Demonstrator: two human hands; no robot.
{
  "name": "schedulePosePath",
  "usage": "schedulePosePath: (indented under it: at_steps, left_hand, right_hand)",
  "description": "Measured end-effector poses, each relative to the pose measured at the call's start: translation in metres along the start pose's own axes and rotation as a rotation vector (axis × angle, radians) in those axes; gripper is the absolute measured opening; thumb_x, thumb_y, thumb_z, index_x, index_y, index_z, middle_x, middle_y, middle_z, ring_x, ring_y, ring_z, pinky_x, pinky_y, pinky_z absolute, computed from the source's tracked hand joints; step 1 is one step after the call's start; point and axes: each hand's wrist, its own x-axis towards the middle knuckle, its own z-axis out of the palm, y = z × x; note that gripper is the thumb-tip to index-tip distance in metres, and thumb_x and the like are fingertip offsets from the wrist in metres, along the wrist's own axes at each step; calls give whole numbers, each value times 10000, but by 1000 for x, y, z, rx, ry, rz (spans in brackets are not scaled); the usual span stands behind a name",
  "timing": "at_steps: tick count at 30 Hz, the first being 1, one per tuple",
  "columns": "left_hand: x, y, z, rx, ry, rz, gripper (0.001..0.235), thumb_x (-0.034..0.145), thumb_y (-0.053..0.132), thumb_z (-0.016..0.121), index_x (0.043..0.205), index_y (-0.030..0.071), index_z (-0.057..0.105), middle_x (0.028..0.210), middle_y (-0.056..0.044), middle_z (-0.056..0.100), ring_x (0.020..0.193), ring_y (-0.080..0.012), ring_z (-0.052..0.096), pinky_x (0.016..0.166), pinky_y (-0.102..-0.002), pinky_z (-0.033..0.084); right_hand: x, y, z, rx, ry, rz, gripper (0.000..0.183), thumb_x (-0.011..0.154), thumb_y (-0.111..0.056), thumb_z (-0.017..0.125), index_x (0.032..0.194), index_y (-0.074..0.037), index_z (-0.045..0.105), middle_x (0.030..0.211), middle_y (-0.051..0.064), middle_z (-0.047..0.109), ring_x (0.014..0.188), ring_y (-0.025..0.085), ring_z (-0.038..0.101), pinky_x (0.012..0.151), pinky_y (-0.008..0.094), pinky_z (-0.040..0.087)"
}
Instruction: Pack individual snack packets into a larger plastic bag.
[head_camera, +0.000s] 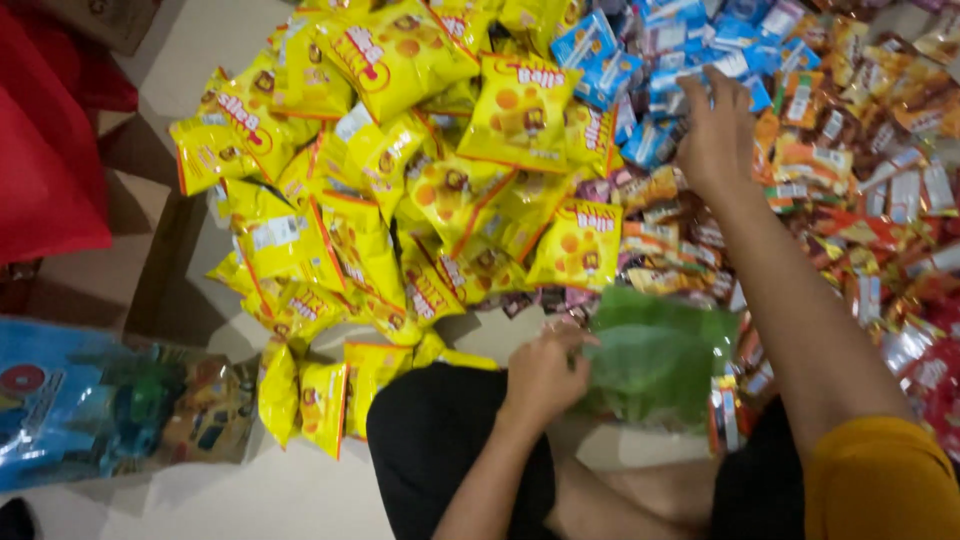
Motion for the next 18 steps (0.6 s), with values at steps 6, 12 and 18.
schedulePosePath:
  at_steps: [6,12,18]
  left_hand:
    - [10,4,-11,-50,-74,55,346,869,158,554,1140,217,760,1248,5,714,865,-353,710,654,-557,571]
    - [13,7,-11,-43,-140,44,351,884,152,560,1166,227,755,1274,15,688,966,-303,695,657,-531,581]
    - [3,7,-8,-44,-92,45,362,872,185,561,1175,245,750,1288,9,681,1053,-342,678,795,-555,549]
  right_hand:
    - [22,56,61,-376,-54,-28,635,830,109,755,1426,-63,617,1461,222,542,1232,455,470,832,635,503]
    - [7,57,32,-115,12,7,591,844,70,785,1408,69,609,1249,280,675,1137,465,575,832,569,528]
    - [-34,-23,-57,403,-1,159,400,1027,-72,762,1301,80,513,1234,237,440,1003,346,552,844,463,523]
